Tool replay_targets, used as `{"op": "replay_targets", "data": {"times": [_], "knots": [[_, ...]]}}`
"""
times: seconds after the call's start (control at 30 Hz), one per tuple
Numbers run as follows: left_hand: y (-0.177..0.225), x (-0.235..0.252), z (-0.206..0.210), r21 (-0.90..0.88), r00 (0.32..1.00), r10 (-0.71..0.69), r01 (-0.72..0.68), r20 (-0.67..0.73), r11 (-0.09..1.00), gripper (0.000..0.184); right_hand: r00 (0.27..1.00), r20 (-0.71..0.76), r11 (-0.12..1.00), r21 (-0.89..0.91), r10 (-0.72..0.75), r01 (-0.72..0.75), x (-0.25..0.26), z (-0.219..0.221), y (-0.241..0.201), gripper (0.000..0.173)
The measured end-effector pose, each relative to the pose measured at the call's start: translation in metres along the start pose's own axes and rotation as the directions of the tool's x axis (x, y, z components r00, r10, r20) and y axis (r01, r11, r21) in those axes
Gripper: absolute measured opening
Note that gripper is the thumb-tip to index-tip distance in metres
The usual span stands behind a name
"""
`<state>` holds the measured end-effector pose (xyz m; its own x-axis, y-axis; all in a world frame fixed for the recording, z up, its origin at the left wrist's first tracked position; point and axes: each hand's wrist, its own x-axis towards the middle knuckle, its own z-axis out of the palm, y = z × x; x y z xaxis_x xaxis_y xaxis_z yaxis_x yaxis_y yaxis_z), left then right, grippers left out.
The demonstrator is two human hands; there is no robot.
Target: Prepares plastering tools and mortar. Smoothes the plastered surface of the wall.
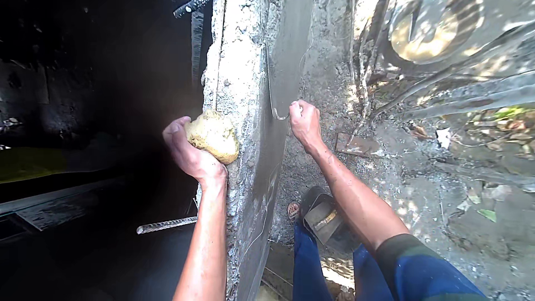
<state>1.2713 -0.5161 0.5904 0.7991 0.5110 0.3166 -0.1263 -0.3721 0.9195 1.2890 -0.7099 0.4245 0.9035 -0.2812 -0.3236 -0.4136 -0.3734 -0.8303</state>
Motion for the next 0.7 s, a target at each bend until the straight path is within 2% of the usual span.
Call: {"op": "replay_targets", "data": {"times": [0.13, 0.33, 0.47, 0.53, 0.6, 0.7], "knots": [[0.002, 0.001, 0.003, -0.014, 1.0, 0.005, -0.005, 0.007, 1.0, 0.033, 1.0, -0.023, 1.0, 0.009, 0.02, -0.02, -0.001, 0.001, -0.005, 0.039], [0.0, 0.0, -0.004, 0.016, 0.997, -0.029, 0.028, 0.069, 0.999, 0.039, 1.0, 0.002, 1.0, -0.004, 0.021, -0.021, -0.012, 0.008, 0.006, 0.041], [-0.003, -0.003, -0.009, 0.029, 0.995, -0.005, 0.002, 0.1, 1.0, 0.042, 0.998, 0.01, 0.998, -0.003, 0.069, -0.069, 0.011, -0.003, -0.013, 0.044], [-0.003, -0.006, -0.009, 0.037, 0.995, -0.007, 0.003, 0.099, 0.999, 0.042, 0.995, -0.008, 0.993, 0.052, 0.102, -0.101, 0.031, -0.009, -0.026, 0.043], [-0.004, -0.002, -0.007, 0.05, 0.995, 0.002, -0.007, 0.095, 0.999, 0.042, 0.997, -0.017, 0.991, 0.112, 0.07, -0.068, 0.038, -0.008, -0.026, 0.041], [-0.004, 0.0, -0.005, 0.032, 0.997, 0.003, -0.006, 0.072, 0.999, 0.041, 1.0, 0.025, 0.998, 0.067, 0.019, -0.021, 0.007, -0.007, -0.01, 0.041]]}}
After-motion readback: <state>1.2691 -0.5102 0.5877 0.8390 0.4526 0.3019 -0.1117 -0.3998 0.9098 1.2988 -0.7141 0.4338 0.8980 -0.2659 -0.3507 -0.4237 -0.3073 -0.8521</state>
